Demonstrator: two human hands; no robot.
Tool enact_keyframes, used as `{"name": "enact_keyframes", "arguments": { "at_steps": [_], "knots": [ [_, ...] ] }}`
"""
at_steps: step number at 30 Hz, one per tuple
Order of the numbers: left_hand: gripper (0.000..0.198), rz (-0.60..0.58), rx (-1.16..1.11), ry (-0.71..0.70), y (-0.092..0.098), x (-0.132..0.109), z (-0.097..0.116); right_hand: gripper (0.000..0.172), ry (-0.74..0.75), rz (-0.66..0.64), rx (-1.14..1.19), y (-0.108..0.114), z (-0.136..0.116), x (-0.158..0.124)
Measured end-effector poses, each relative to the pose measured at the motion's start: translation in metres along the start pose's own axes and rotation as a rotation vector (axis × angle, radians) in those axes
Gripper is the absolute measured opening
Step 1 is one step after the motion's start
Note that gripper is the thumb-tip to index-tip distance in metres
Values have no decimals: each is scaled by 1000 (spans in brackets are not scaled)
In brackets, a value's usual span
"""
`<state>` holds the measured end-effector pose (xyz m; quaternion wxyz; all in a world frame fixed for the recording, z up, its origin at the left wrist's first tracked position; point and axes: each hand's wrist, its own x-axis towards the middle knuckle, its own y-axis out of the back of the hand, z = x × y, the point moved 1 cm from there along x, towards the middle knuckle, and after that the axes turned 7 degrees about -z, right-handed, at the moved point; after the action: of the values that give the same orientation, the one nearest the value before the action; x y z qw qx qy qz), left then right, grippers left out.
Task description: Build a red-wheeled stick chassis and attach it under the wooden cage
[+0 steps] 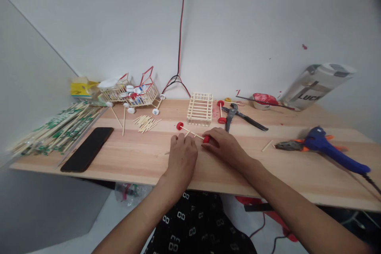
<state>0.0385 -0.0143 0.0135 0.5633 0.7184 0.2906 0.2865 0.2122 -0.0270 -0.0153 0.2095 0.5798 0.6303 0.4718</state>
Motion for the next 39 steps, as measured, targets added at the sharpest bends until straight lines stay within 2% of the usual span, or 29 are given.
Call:
{"name": "enact_keyframes", "arguments": {
  "at_steps": [39],
  "knots": [
    [19, 6, -14, -4, -1, 0, 0, 16, -3, 1, 10, 0, 0, -1]
  ]
}}
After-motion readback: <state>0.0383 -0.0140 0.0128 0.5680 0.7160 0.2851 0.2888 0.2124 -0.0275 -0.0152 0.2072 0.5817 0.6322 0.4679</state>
